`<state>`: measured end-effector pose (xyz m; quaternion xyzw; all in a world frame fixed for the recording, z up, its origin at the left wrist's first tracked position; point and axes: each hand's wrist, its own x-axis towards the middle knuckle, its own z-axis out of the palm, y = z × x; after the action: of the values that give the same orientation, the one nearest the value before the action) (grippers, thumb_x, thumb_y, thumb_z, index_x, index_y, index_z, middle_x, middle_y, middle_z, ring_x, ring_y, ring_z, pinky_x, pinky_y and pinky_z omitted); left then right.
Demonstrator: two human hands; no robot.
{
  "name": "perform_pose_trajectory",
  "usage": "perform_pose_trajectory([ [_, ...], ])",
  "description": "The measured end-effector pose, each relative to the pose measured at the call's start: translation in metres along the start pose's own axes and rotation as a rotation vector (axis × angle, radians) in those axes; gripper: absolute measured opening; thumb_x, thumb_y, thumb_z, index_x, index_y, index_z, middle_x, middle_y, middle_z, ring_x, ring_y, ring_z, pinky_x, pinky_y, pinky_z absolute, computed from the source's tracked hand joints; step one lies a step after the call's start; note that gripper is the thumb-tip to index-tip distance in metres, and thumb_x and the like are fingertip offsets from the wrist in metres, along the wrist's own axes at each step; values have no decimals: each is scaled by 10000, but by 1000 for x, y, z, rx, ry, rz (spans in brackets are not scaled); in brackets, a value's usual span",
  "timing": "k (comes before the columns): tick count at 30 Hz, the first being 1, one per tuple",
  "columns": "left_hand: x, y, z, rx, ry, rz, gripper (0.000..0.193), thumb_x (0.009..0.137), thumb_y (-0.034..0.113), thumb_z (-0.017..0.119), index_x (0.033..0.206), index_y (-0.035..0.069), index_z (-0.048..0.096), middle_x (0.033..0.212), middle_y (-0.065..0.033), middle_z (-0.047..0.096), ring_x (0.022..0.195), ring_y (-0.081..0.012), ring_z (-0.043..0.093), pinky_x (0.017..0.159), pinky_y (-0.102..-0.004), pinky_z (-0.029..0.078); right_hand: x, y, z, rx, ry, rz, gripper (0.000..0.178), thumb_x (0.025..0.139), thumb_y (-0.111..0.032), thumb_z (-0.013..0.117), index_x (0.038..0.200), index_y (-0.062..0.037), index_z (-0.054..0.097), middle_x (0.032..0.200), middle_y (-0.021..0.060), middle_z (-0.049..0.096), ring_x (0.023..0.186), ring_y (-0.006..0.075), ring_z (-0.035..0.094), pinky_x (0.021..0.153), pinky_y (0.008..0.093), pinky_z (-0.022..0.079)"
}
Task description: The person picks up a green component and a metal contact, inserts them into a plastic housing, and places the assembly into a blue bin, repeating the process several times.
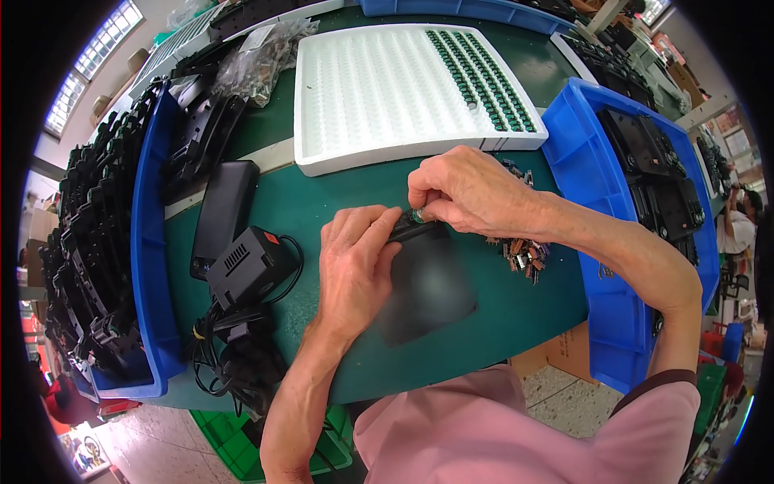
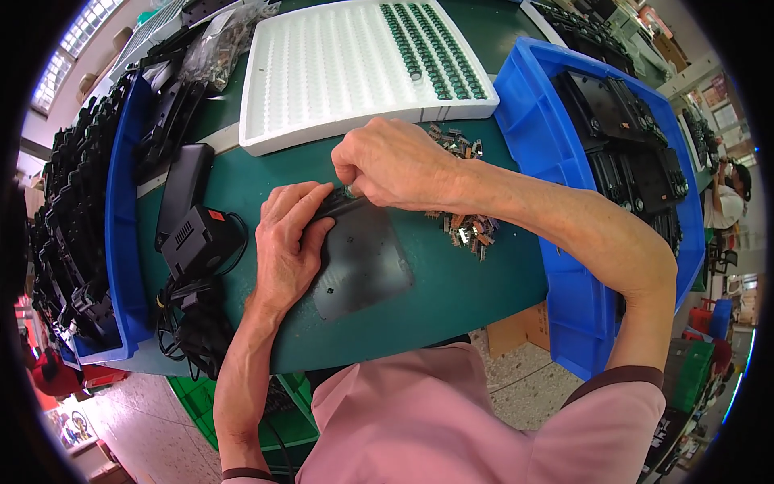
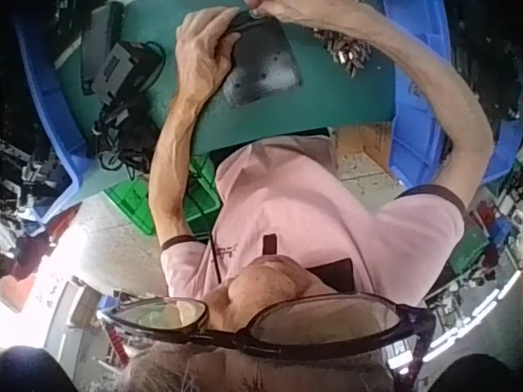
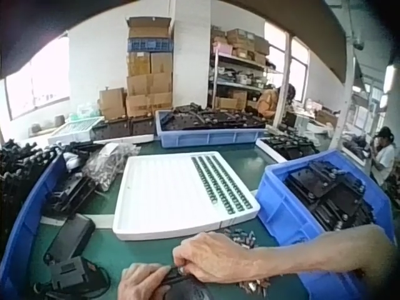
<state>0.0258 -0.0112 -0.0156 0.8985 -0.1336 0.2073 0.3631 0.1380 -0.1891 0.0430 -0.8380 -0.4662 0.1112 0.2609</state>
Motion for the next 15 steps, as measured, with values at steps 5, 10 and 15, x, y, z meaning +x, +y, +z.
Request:
perform_pose_trajectory([
  [5,-2,-2,2,-3,8,10,449,693,-64,731,1128,27,662,1072,-88,645,1003,-300,582,876,-411,441,1,-9,-5,19,-56,105,92,775,-34,684,781,28,618,579,132,587,555,250,585,582,373,447],
  [10,-1,0,2,-7,14,12,440,703,-65,724,1128,28,662,1069,-91,646,1002,-301,581,879,-410,439,3,-7,-14,-9,-42,92,103,755,-56,687,766,20,618,586,119,599,587,263,610,594,400,452],
  [15,2,4,-2,0,-1,2,373,753,-17,715,1122,5,670,1063,-129,662,983,-334,597,884,-396,470,-2,-5,-44,-264,-193,249,71,661,-28,684,732,-23,680,744,150,696,755,317,694,657,430,529],
])
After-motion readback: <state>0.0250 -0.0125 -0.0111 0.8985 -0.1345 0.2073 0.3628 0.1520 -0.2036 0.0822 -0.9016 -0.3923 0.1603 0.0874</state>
